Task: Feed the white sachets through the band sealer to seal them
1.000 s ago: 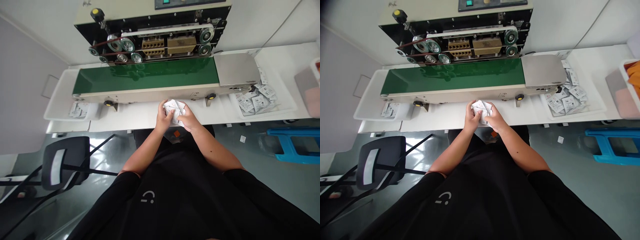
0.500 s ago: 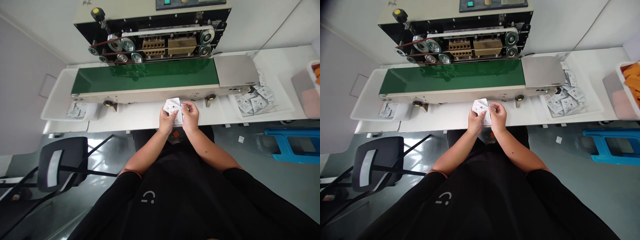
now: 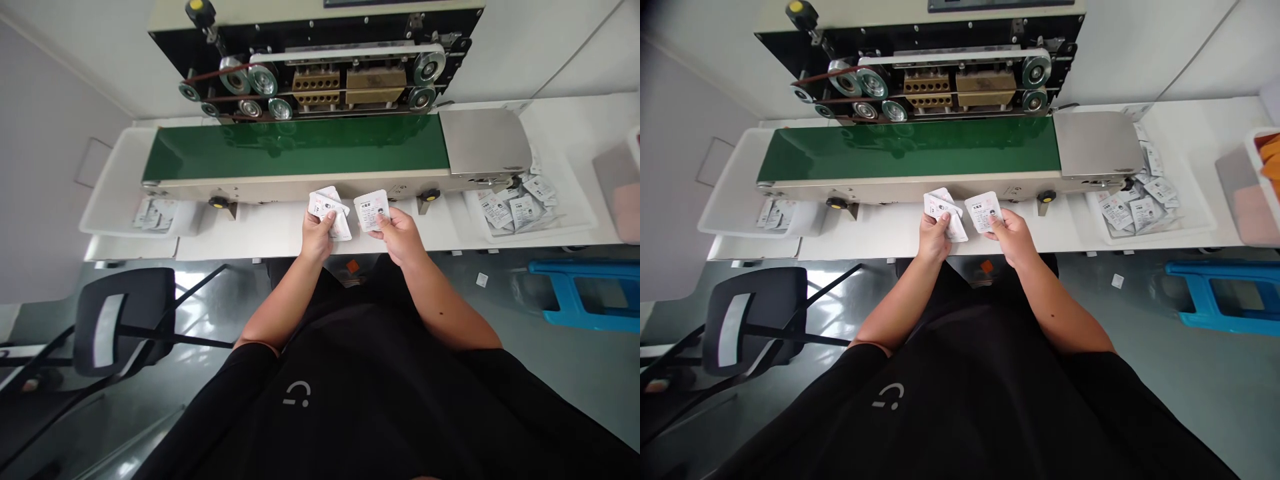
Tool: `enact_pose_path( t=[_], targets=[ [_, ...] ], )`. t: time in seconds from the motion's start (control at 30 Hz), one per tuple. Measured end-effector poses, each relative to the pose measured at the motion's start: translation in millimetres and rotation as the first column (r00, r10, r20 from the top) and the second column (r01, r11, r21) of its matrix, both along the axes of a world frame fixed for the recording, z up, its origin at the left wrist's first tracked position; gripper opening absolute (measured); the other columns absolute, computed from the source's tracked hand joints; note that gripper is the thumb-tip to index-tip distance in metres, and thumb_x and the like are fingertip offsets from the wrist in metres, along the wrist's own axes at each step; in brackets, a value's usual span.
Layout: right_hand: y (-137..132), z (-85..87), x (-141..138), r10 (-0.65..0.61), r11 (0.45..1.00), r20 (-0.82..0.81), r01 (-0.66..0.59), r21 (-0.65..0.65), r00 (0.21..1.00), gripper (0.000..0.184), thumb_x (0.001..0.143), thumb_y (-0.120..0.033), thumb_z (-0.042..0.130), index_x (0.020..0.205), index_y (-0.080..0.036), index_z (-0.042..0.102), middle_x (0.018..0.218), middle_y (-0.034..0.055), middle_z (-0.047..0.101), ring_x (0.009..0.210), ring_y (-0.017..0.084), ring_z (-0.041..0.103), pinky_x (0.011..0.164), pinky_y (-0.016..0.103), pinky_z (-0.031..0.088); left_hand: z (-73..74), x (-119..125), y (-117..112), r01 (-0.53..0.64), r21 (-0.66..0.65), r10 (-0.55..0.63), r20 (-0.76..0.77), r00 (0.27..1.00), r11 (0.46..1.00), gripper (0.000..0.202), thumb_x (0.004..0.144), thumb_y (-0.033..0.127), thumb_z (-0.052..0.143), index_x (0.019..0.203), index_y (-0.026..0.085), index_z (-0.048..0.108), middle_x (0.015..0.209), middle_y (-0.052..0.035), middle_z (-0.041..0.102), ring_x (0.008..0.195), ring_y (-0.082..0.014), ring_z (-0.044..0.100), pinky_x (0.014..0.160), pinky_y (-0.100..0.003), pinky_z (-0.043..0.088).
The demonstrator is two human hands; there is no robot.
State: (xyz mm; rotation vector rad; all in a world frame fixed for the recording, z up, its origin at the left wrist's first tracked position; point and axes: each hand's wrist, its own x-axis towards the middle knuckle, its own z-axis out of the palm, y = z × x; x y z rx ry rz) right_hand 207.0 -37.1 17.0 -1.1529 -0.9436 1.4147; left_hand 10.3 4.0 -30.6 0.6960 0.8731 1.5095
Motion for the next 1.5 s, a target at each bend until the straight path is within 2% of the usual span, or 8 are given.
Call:
enact_pose_path(
  t=[0.17, 0.43, 0.8, 1.0, 1.13, 1.27, 1.4, 1.5],
  targets=[
    [27.4, 37.4, 53.2, -0.167, 0.981, 0.123, 0.152, 0.120, 0.978, 0.044, 0.088, -0.057, 0.086, 0.106, -0.018, 0.075, 0.087, 0.0052, 0.073, 0.060, 0.011, 0.065, 0.044, 0.020, 0.048, -8.8, -16.5, 2.1, 0.017, -0.026, -0.017, 0.022, 1.000, 1.000, 0.065, 0.068, 0.048, 0.101, 0.118, 0.025, 0.064, 0.107, -0.0010, 0.078, 0.089, -0.0142, 0.077, 0.084, -0.028, 0.062],
    [130.1, 103.5, 137.9, -0.351, 0.935, 0.092, 0.354, -0.014, 0.932, 0.017, 0.107, -0.009, 0.046, 0.097, -0.014, 0.059, 0.083, 0.0077, 0.076, 0.058, 0.005, 0.068, 0.059, 0.020, 0.048, -4.5, -14.5, 2.3, 0.068, -0.045, -0.064, 0.089, 0.994, 0.997, 0.069, 0.064, 0.045, 0.104, 0.117, 0.024, 0.064, 0.102, -0.0008, 0.079, 0.083, -0.0134, 0.076, 0.078, -0.026, 0.062],
    [169.8, 128.9, 78.6, -0.402, 0.896, 0.164, 0.424, -0.133, 0.901, 0.012, 0.113, -0.007, 0.043, 0.116, -0.015, 0.052, 0.077, 0.0026, 0.069, 0.059, 0.007, 0.064, 0.059, 0.018, 0.053, -3.8, -15.5, 0.0, 0.069, -0.041, -0.062, 0.158, 0.986, 0.997, 0.067, 0.063, 0.040, 0.105, 0.116, 0.024, 0.067, 0.099, 0.0003, 0.079, 0.080, -0.0125, 0.074, 0.074, -0.024, 0.060],
    [187.4, 122.1, 59.3, -0.250, 0.957, 0.109, 0.263, -0.126, 0.962, 0.019, 0.114, -0.036, 0.056, 0.117, -0.017, 0.054, 0.086, 0.0049, 0.067, 0.067, 0.011, 0.067, 0.053, 0.017, 0.048, -8.0, -16.3, 0.3, 0.073, -0.032, -0.067, 0.149, 0.986, 0.997, 0.065, 0.066, 0.039, 0.104, 0.118, 0.025, 0.067, 0.102, 0.0002, 0.079, 0.082, -0.0128, 0.074, 0.079, -0.026, 0.062],
    [132.0, 106.4, 54.7, -0.359, 0.929, 0.101, 0.345, 0.134, 0.928, 0.025, 0.110, -0.044, 0.060, 0.120, -0.022, 0.053, 0.086, 0.0018, 0.065, 0.060, 0.008, 0.060, 0.048, 0.016, 0.038, -11.6, -18.5, 0.0, 0.075, -0.024, -0.072, 0.128, 0.989, 0.997, 0.063, 0.071, 0.041, 0.101, 0.119, 0.024, 0.066, 0.104, -0.0002, 0.079, 0.082, -0.0122, 0.074, 0.079, -0.025, 0.061],
    [48.4, 51.6, 24.5, -0.319, 0.926, 0.159, 0.271, 0.265, 0.934, 0.037, 0.099, -0.054, 0.072, 0.115, -0.023, 0.060, 0.084, 0.0006, 0.064, 0.061, 0.009, 0.057, 0.052, 0.018, 0.044, -14.6, -17.0, -0.4, 0.101, -0.009, -0.100, 0.086, 0.991, 0.995, 0.062, 0.071, 0.042, 0.101, 0.119, 0.024, 0.065, 0.107, -0.0006, 0.079, 0.087, -0.0137, 0.076, 0.082, -0.026, 0.061],
    [2.7, -10.3, -13.9, -0.030, 0.998, 0.147, 0.022, 0.059, 0.989, 0.062, 0.087, -0.063, 0.083, 0.135, -0.028, 0.068, 0.132, 0.0078, 0.070, 0.107, 0.021, 0.070, 0.081, 0.031, 0.063, -18.3, -11.7, -0.4, 0.192, 0.028, -0.189, -0.088, 0.978, 0.981, 0.061, 0.072, 0.042, 0.100, 0.118, 0.022, 0.066, 0.110, -0.0034, 0.079, 0.097, -0.0183, 0.077, 0.086, -0.029, 0.062],
    [-3.0, -33.7, -27.2, 0.031, 0.995, -0.033, -0.034, -0.092, 0.999, 0.074, 0.088, -0.077, 0.074, 0.143, -0.029, 0.067, 0.136, 0.0095, 0.070, 0.116, 0.026, 0.070, 0.091, 0.042, 0.066, -22.3, -9.0, 0.3, 0.257, 0.053, -0.238, -0.235, 0.942, 0.965, 0.056, 0.078, 0.045, 0.096, 0.120, 0.022, 0.067, 0.111, -0.0046, 0.079, 0.099, -0.0194, 0.077, 0.086, -0.030, 0.061]
  ],
)
